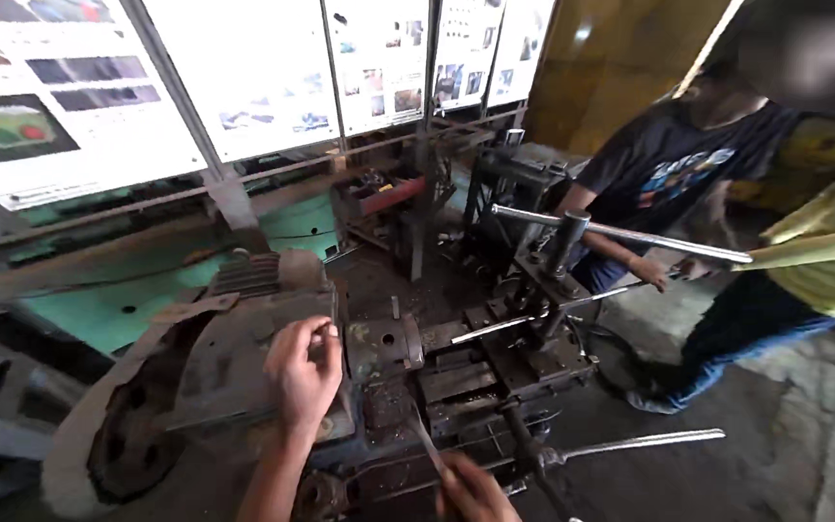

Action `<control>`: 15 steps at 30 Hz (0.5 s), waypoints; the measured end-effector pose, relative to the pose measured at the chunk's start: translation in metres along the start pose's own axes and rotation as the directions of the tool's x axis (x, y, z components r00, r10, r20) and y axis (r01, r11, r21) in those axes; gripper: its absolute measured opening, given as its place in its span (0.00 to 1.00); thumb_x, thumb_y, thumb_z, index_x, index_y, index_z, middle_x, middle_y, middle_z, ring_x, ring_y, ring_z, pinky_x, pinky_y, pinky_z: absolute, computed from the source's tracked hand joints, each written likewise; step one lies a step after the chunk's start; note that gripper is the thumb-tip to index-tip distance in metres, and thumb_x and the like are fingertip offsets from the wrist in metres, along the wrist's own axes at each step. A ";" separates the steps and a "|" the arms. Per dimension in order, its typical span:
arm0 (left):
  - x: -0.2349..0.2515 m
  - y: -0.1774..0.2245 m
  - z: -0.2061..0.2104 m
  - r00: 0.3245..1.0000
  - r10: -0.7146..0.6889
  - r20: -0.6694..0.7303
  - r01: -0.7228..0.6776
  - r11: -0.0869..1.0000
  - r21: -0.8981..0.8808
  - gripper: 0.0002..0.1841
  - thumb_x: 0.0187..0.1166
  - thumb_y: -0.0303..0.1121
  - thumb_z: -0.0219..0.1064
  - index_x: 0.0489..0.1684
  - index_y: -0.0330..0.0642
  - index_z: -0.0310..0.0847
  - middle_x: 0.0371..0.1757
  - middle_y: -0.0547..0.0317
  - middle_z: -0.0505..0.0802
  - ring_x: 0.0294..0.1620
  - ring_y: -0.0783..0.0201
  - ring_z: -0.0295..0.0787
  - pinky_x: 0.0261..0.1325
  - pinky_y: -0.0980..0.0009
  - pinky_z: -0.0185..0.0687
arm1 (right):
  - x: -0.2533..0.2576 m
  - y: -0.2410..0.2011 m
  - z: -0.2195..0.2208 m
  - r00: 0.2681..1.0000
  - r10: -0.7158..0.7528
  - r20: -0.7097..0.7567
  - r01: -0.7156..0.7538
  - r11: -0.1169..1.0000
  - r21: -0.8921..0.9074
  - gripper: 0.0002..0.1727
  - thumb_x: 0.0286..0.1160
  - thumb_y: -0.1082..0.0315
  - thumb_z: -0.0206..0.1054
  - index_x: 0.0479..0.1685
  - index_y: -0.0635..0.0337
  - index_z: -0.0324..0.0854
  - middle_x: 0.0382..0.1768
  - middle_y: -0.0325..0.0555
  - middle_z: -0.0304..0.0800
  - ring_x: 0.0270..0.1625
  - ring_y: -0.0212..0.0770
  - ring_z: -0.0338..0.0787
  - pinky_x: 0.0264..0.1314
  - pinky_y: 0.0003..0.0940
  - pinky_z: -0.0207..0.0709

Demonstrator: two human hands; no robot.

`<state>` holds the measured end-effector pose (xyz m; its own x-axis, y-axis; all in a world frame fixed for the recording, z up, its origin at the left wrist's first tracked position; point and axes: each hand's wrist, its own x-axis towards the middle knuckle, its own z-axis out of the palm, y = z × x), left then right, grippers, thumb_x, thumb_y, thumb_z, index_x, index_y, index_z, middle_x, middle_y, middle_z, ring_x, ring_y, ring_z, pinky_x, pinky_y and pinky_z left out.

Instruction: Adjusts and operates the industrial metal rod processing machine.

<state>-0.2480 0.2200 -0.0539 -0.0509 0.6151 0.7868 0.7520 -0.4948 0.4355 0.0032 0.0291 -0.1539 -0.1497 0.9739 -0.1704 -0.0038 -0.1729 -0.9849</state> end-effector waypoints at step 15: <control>-0.027 -0.035 0.043 0.982 0.053 -0.182 -0.058 0.998 -0.020 0.15 0.82 0.33 0.59 0.31 0.34 0.88 0.34 0.47 0.93 0.37 0.55 0.92 0.42 0.58 0.88 | 0.218 -0.089 0.015 0.964 0.184 -0.189 -0.167 0.980 0.105 0.20 0.90 0.52 0.58 0.63 0.59 0.81 0.24 0.41 0.84 0.18 0.34 0.79 0.21 0.30 0.76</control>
<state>-0.2449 0.2472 -0.1090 -0.1297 0.4658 0.8753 0.7400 -0.5421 0.3981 -0.0435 0.2549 -0.1025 0.0421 0.9353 -0.3515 -0.0828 -0.3473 -0.9341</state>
